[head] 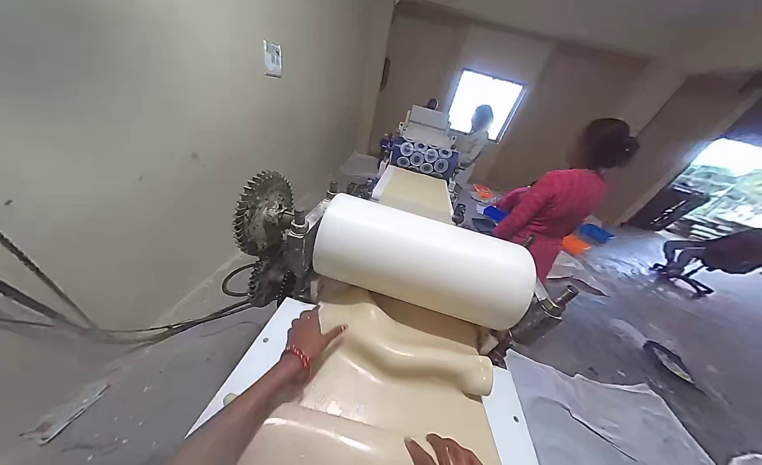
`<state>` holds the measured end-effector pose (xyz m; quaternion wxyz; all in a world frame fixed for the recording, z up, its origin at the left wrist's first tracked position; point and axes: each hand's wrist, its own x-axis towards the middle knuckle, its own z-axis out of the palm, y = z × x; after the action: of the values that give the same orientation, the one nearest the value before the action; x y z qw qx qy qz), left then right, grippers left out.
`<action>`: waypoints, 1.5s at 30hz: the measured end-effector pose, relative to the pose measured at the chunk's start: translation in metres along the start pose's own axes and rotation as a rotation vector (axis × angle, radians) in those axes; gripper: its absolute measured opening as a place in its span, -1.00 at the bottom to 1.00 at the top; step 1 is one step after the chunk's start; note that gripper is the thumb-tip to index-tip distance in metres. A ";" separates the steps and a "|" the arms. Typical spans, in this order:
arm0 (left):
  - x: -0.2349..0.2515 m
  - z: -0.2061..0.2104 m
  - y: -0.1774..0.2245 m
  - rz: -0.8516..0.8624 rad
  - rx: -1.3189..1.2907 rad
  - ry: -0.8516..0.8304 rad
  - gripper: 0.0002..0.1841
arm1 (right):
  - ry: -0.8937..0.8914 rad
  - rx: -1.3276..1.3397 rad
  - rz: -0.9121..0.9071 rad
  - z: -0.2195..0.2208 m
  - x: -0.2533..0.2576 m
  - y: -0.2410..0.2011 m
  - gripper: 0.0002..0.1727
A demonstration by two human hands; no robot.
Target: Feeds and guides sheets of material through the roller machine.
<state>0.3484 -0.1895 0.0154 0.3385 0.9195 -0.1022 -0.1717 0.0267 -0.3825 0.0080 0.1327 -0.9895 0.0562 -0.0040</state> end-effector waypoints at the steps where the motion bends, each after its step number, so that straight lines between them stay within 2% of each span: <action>1: 0.021 0.004 0.006 -0.097 -0.036 0.032 0.05 | -0.001 0.082 0.020 -0.013 0.015 0.004 -0.19; 2: 0.037 0.009 0.012 -0.176 -0.044 0.056 0.09 | 0.011 0.132 0.059 -0.024 0.034 0.010 -0.35; 4: 0.054 0.019 0.020 -0.232 -0.048 0.062 0.12 | 0.087 0.079 0.107 -0.041 0.082 0.025 -0.42; 5: 0.058 0.021 0.020 -0.221 -0.065 0.050 0.05 | 0.062 0.039 0.133 -0.048 0.109 0.032 -0.37; 8: 0.061 0.011 0.006 -0.147 -0.197 0.050 -0.31 | -0.248 -0.040 0.227 -0.046 0.180 0.048 -0.02; 10: 0.053 0.002 0.003 -0.093 -0.282 0.111 -0.42 | -0.367 -0.053 0.212 -0.032 0.204 0.042 0.04; 14: 0.033 -0.001 -0.001 0.001 -0.261 0.209 -0.55 | -0.425 -0.087 0.138 -0.019 0.211 0.013 0.05; 19: 0.043 0.017 -0.003 -0.212 -0.051 0.194 -0.49 | -0.435 -0.132 0.128 -0.007 0.224 0.005 0.10; 21: 0.049 0.024 0.003 -0.245 0.055 0.218 -0.47 | -0.413 -0.137 0.114 -0.005 0.230 0.009 0.07; 23: 0.048 0.034 0.008 -0.186 0.136 0.319 -0.47 | -0.395 -0.122 0.109 -0.002 0.232 0.011 0.05; 26: 0.036 0.045 0.023 0.091 0.252 0.402 -0.50 | -0.397 -0.135 0.098 -0.001 0.239 0.011 0.09; 28: 0.032 0.058 0.038 0.343 0.327 0.257 -0.50 | -0.409 -0.140 0.086 -0.002 0.246 0.013 0.14; 29: 0.033 0.065 0.047 0.383 0.378 0.133 -0.47 | -0.414 -0.132 0.080 -0.003 0.249 0.013 0.14; 31: 0.040 0.077 0.061 0.273 0.436 -0.062 -0.30 | -0.426 -0.136 0.068 -0.002 0.254 0.013 0.16; 32: 0.042 0.079 0.065 0.212 0.427 -0.095 -0.26 | -0.435 -0.148 0.064 -0.003 0.256 0.014 0.18; 36: 0.048 0.081 0.068 0.114 0.419 -0.099 -0.20 | -0.444 -0.166 0.064 -0.002 0.258 0.016 0.26; 45: 0.057 0.083 0.061 0.155 0.448 -0.102 -0.25 | -0.447 -0.168 0.057 0.002 0.261 0.018 0.31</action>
<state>0.3647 -0.3014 -0.0170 0.1325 0.9511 -0.2253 -0.1645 0.2842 -0.4283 0.0001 0.0592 -0.9714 0.0535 0.2238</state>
